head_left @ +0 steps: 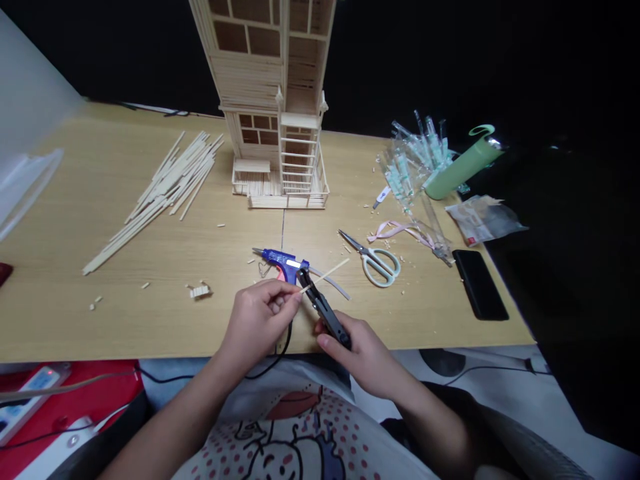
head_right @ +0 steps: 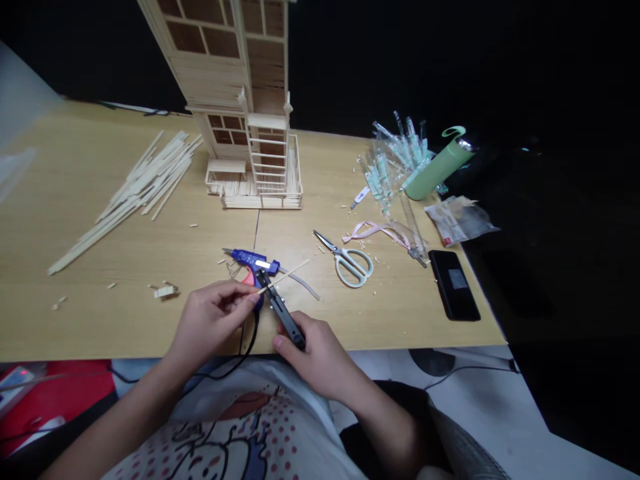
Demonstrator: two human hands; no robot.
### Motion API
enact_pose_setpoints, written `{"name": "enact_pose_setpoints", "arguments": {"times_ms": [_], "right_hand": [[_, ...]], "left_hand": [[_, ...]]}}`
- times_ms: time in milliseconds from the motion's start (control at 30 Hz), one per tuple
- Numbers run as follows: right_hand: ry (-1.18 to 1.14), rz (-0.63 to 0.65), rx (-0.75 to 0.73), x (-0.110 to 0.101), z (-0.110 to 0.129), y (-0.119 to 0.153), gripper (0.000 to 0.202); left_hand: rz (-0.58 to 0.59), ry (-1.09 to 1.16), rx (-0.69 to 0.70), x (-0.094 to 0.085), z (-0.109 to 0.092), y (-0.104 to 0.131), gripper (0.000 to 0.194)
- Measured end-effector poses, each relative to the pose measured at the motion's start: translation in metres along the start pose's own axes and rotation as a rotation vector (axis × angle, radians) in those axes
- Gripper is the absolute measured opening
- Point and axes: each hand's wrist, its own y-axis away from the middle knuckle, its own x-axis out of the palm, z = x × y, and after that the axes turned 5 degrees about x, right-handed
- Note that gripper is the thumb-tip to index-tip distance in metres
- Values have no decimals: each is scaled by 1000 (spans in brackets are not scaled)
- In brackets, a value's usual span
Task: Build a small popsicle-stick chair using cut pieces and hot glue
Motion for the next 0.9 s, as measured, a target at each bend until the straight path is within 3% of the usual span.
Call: {"name": "enact_pose_setpoints", "arguments": {"times_ms": [367,900], "right_hand": [[154,-96,-62,1,-7,0,26],[138,-273,-75,6,-33,-3,31]], "left_hand": [[43,-52,1,2,-1,-1,16],[109,-53,38,20,-13,-11,13]]}}
